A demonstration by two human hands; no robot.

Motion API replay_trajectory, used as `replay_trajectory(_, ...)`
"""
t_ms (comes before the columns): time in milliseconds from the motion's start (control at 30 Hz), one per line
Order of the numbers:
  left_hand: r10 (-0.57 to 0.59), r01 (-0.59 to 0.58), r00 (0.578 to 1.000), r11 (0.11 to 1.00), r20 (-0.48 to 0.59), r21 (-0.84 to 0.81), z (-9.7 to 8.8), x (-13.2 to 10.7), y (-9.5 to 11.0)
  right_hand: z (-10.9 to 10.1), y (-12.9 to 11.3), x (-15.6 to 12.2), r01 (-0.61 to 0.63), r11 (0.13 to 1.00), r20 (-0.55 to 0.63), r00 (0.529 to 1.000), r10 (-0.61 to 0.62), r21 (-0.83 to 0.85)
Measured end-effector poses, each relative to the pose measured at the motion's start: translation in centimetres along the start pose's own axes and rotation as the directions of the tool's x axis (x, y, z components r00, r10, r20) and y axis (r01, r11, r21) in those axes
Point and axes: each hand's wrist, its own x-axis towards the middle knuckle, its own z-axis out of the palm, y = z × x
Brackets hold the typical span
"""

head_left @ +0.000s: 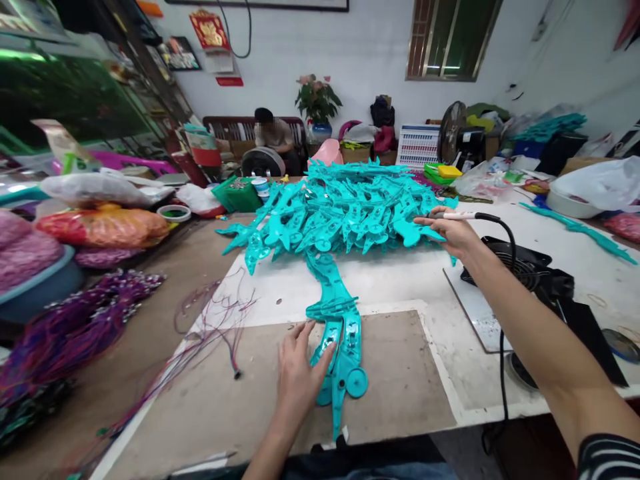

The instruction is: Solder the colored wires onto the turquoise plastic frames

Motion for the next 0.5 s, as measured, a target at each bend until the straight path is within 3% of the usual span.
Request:
replay_trajectory(100, -0.086, 0.142, 0.972, 0.956, 0.217, -0.256, 0.6, 2.9, 3.6, 0.3, 0.7, -0.4, 0.069, 0.997, -0.034, 0.997, -0.068, 0.020)
replay_trajectory(167, -0.131, 0.325, 0.896, 0.845, 0.425, -0.424, 2.3, 5.7, 6.8, 1.0, 1.3, -0.7, 0.153, 0.988, -0.019, 0.988, -0.154, -0.027)
replay_trajectory(200, -0.118, 0.374, 0.865, 0.800, 0.488, -0.469, 3.4, 7.5, 8.5, 1.5, 1.5, -0.8, 0.182, 0.982, -0.013, 0.983, -0.183, -0.056)
replay_trajectory(233, -0.091, 0.356, 0.862, 0.810, 0.499, -0.466, 4.7, 9.4, 10.2, 1.8, 1.8, -0.9, 0.199, 0.976, -0.012, 0.980, -0.201, -0.083)
replay_trajectory(267, -0.035, 0.253, 0.885, 0.874, 0.465, -0.415, 6.0, 11.5, 11.8, 2.0, 2.0, -0.9, 0.204, 0.973, -0.020, 0.978, -0.207, -0.105)
replay_trajectory(300, 0.062, 0.057, 0.918, 0.956, 0.391, -0.287, 7.3, 13.8, 13.4, 2.2, 2.2, -1.0, 0.199, 0.972, -0.032, 0.978, -0.205, -0.120)
replay_trajectory(333, 0.185, -0.166, 0.922, 0.982, 0.340, -0.085, 8.5, 16.3, 14.8, 2.2, 2.4, -1.0, 0.188, 0.974, -0.047, 0.980, -0.195, -0.130)
replay_trajectory(400, 0.271, -0.292, 0.908, 0.956, 0.319, 0.019, 10.7, 21.1, 17.3, 1.9, 2.7, -1.1, 0.161, 0.978, -0.068, 0.983, -0.171, -0.133)
replay_trajectory(500, 0.329, -0.388, 0.875, 0.915, 0.356, 0.108, 13.8, 27.5, 19.8, 1.4, 3.0, -1.1, 0.141, 0.984, -0.085, 0.985, -0.150, -0.108)
